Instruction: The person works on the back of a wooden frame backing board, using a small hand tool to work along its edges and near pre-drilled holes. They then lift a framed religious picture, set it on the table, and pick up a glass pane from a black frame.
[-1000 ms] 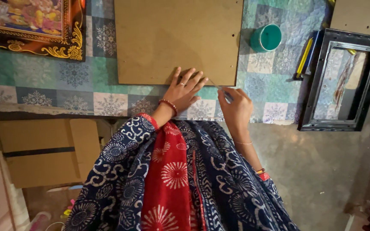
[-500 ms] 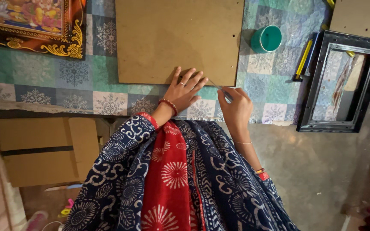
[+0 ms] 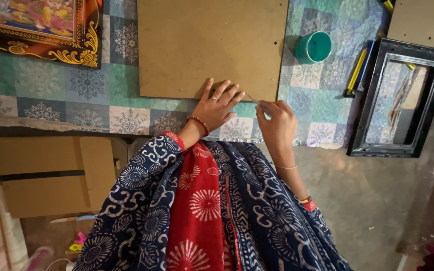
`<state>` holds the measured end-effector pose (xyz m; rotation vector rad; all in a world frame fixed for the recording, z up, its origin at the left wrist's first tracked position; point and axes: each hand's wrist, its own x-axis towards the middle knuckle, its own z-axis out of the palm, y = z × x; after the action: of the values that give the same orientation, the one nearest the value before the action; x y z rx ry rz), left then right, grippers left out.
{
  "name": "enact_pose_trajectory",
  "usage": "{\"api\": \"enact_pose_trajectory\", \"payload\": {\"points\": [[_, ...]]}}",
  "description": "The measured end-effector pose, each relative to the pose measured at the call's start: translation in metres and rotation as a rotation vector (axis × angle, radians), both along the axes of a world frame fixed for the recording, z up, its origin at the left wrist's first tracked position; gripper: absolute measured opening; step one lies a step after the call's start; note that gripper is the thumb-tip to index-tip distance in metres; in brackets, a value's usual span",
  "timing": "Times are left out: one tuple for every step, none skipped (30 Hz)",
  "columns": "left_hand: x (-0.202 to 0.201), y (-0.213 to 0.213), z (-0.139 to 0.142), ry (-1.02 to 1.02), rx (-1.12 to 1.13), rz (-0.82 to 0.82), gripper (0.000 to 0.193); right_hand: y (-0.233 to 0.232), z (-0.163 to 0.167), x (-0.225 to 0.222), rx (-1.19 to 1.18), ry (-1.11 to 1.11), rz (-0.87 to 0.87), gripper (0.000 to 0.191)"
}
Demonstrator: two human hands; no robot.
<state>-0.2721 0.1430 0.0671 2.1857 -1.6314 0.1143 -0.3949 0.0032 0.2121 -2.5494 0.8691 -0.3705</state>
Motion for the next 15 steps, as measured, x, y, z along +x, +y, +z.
{"api": "enact_pose_trajectory", "payload": {"points": [[0.0,0.0,0.001,-0.001,-0.008,0.0,0.077,-0.001,0.002,0.002,-0.046,0.022,0.034,0.015],[0.0,0.001,0.001,-0.002,-0.016,-0.001,0.077,-0.003,0.005,0.003,-0.091,0.045,0.067,0.014],[0.0,0.001,0.001,-0.007,-0.004,-0.003,0.077,-0.004,0.007,0.005,-0.136,0.068,0.1,0.014],[0.0,0.001,0.002,-0.012,0.007,-0.005,0.076,-0.005,0.009,0.007,-0.155,0.082,0.127,0.012],[0.001,0.001,0.002,-0.017,0.019,-0.008,0.076,-0.006,0.01,0.01,-0.175,0.097,0.152,0.01],[0.001,0.001,0.002,-0.01,0.011,-0.01,0.076,-0.007,0.011,0.013,-0.195,0.112,0.177,0.009],[0.001,0.0,0.001,-0.004,0.002,-0.013,0.076,-0.01,0.011,0.016,-0.225,0.182,0.203,0.008],[0.001,0.0,0.001,0.003,-0.006,-0.015,0.076,-0.014,0.012,0.02,-0.254,0.252,0.231,0.01],[0.001,0.0,0.001,0.011,-0.004,-0.016,0.076,-0.018,0.011,0.024,-0.284,0.323,0.257,0.015],[0.001,0.0,0.001,0.018,-0.003,-0.017,0.075,-0.022,0.011,0.028,-0.291,0.357,0.297,0.017],[0.002,0.0,0.0,0.026,-0.001,-0.016,0.075,-0.028,0.01,0.033,-0.299,0.391,0.338,0.019],[0.001,0.0,0.0,0.037,-0.01,-0.016,0.074,-0.033,0.009,0.037,-0.306,0.424,0.382,0.021],[0.001,-0.001,0.0,0.047,-0.018,-0.015,0.073,-0.038,0.008,0.039,-0.274,0.375,0.418,0.012],[0.001,-0.001,0.0,0.057,-0.027,-0.012,0.072,-0.043,0.008,0.041,-0.242,0.326,0.455,0.011],[0.002,0.0,0.0,0.065,-0.019,-0.015,0.072,-0.047,0.008,0.042,-0.209,0.277,0.493,0.019]]}}
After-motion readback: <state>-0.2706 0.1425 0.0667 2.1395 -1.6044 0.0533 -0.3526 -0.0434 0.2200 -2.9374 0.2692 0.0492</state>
